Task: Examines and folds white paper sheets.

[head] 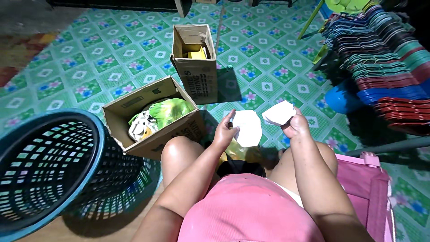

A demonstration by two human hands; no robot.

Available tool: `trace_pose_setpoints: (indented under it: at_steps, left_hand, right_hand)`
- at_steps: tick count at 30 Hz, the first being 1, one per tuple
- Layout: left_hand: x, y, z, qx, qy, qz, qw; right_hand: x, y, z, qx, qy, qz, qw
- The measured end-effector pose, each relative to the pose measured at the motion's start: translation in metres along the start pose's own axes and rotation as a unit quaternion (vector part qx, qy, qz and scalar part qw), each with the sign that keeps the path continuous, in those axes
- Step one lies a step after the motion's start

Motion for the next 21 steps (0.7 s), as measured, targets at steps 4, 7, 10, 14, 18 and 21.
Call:
trace_pose_setpoints:
  at_steps: [4,7,10,14,18,21]
  left_hand:
    - [0.008,-0.007,-0.009,0.014,0.011,-0.008,1.000]
    - [0.015,-0.011,-0.008,-0.008,-0.004,0.101,0.995]
    - [0.030,-0.017,-0.005,-0.074,-0.010,0.373,0.925]
    - [0.015,-0.003,-0.010,0.054,0.070,0.591,0.802]
    - [-0.013,0.010,-0.002,0.152,0.092,0.665,0.725]
    - [-0.018,0.017,0.005,0.181,0.066,0.661,0.725]
  right_hand:
    - [0.002,0.001,-0.001,-0.008,-0.004,0.011,1.000]
    - [0.003,0.000,0.003,-0.020,-0.007,0.026,0.999]
    - [0.005,-0.002,0.002,-0.031,-0.017,0.017,0.999]
    - [0.003,-0.005,-0.004,-0.026,-0.017,0.013,0.999]
    - [0.003,-0.006,-0.003,-0.032,-0.022,0.009,0.999]
    - [0.004,-0.006,-0.003,-0.026,-0.027,0.009,0.999]
Point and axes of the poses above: each hand's wrist, its own z-axis away from the middle knuckle, its own y-axis out of the palm, x = y × z, the point moved 10 cm from there along -z, towards the middle knuckle, and after that the axes turned 15 degrees about x, right-handed, at the moved point
